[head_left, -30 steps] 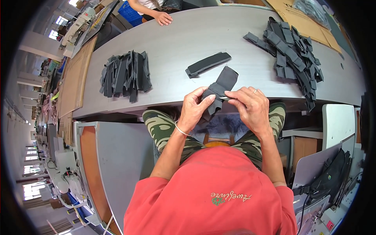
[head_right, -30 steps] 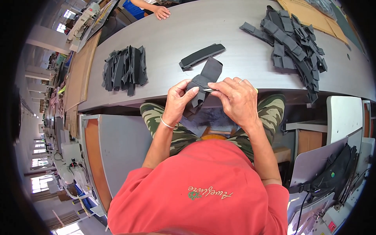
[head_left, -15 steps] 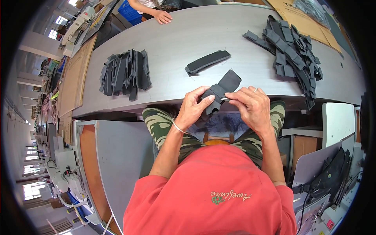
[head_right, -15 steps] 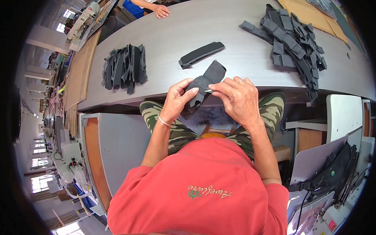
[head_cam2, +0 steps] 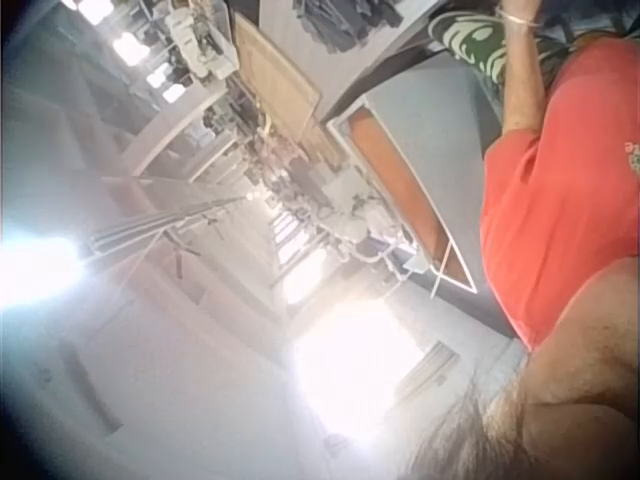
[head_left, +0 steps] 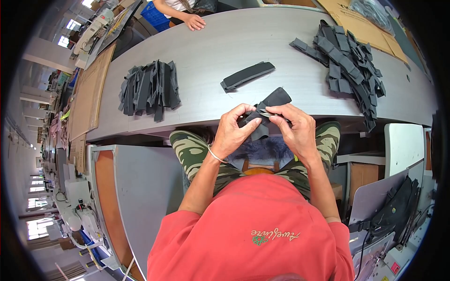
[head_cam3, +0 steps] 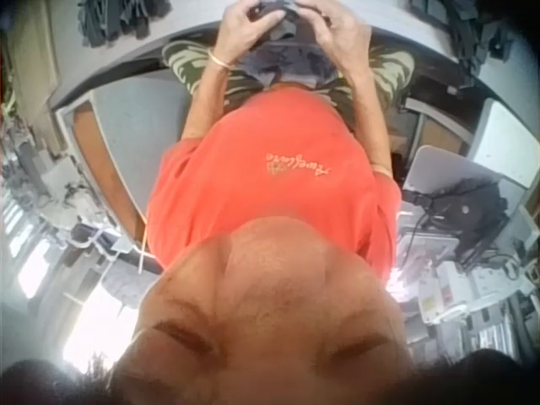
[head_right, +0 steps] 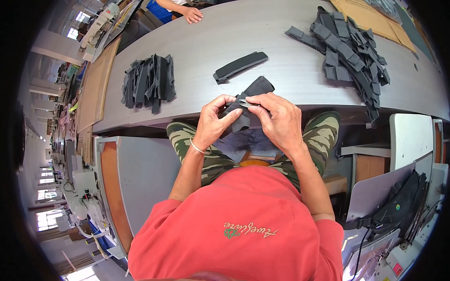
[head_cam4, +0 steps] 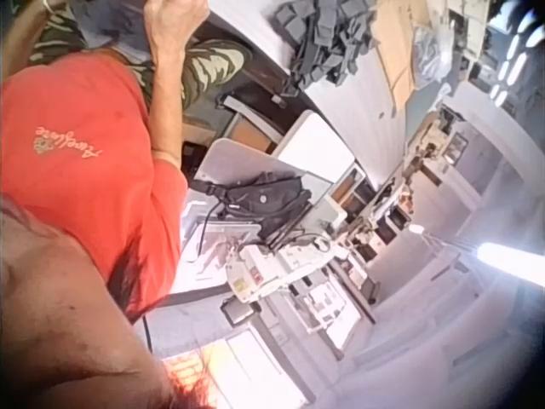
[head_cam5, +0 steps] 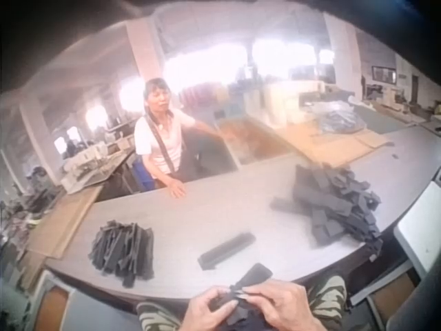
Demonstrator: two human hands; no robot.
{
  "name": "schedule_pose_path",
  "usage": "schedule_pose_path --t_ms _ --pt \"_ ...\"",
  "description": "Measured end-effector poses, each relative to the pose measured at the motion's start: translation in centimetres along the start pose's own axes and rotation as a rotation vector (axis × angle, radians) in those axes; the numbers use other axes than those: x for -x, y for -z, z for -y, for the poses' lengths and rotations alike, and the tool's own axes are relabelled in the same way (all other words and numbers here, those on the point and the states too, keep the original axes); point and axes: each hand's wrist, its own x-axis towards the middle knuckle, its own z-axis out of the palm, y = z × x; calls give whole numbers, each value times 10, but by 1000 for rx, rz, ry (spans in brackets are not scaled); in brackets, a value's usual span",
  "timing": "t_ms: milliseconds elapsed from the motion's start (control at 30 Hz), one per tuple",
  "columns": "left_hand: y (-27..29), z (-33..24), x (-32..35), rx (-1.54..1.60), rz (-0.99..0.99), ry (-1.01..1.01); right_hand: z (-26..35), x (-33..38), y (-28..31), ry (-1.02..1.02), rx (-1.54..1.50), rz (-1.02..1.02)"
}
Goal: Trimming excess threads and material from black synthetic fabric parts using small snips on a manufacturing floor.
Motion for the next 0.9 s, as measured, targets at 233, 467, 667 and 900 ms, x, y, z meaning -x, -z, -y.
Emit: schedule_pose_path --t_ms 233,467,667,900 --pt "-4 0 -3 -255 -81 -223 3 -5 1 156 155 -40" --pt "-4 0 -3 -417 -20 -285 1 -5 -4 71 129 91" --pt "-8 -10 -1 -883 -223 -559 1 -5 -8 -40 118 124" --pt "-27 18 -4 -436 -215 -519 -31 -6 -28 -334 -312 127"
